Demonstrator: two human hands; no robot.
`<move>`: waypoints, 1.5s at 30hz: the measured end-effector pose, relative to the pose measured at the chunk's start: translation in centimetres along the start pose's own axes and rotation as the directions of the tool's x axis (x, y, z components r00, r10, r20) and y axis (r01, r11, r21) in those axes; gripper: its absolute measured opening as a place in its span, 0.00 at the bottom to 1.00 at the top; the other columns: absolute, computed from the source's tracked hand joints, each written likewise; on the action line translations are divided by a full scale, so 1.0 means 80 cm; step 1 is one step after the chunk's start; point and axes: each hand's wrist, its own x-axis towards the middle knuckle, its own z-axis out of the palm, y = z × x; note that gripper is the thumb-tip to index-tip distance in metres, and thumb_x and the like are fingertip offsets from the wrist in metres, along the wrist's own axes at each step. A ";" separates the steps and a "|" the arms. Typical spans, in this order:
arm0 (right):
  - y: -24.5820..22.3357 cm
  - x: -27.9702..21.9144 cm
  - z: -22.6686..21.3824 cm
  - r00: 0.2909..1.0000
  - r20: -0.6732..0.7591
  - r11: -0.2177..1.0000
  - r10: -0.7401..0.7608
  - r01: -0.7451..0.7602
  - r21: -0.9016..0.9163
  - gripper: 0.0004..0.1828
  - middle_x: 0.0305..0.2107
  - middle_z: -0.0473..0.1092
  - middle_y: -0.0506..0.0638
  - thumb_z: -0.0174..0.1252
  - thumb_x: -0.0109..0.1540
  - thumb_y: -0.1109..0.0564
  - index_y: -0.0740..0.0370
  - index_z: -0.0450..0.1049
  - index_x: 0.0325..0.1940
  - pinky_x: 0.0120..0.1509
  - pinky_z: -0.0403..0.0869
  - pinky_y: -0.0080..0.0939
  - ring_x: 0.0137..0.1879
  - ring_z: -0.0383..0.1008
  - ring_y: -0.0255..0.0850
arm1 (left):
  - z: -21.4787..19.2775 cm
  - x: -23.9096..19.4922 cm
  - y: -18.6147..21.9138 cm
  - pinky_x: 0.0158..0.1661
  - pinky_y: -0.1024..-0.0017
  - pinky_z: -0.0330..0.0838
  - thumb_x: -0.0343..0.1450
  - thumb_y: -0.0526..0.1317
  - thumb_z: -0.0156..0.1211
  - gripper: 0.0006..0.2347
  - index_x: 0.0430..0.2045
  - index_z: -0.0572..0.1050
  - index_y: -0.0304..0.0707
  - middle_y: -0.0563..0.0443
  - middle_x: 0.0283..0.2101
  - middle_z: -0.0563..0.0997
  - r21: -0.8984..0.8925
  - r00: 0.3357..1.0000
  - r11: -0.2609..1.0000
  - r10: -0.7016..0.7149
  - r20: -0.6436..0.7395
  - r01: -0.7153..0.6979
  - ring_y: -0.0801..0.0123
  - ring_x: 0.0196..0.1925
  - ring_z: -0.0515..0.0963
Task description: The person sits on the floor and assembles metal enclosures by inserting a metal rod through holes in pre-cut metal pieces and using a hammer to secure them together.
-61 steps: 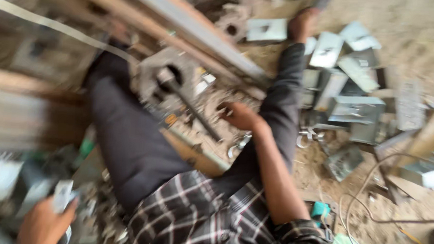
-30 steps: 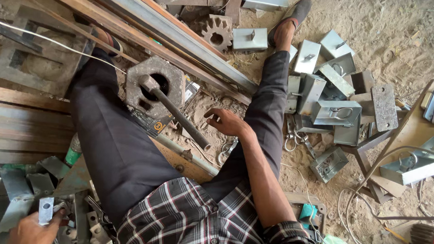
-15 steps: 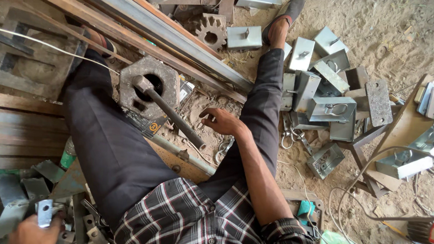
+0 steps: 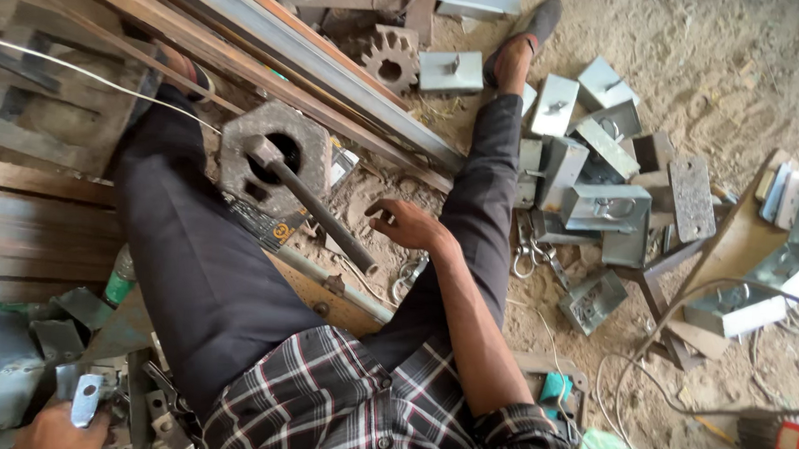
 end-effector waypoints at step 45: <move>-0.005 0.000 0.001 0.997 0.051 0.998 0.054 -0.056 0.027 0.19 0.45 0.79 0.55 0.53 0.68 0.46 0.53 0.75 0.59 0.55 0.77 0.49 0.49 0.81 0.48 | -0.021 -0.020 0.087 0.53 0.65 0.82 0.65 0.54 0.70 0.13 0.39 0.84 0.54 0.52 0.38 0.91 0.097 0.892 0.992 0.030 0.451 -0.082 0.63 0.46 0.90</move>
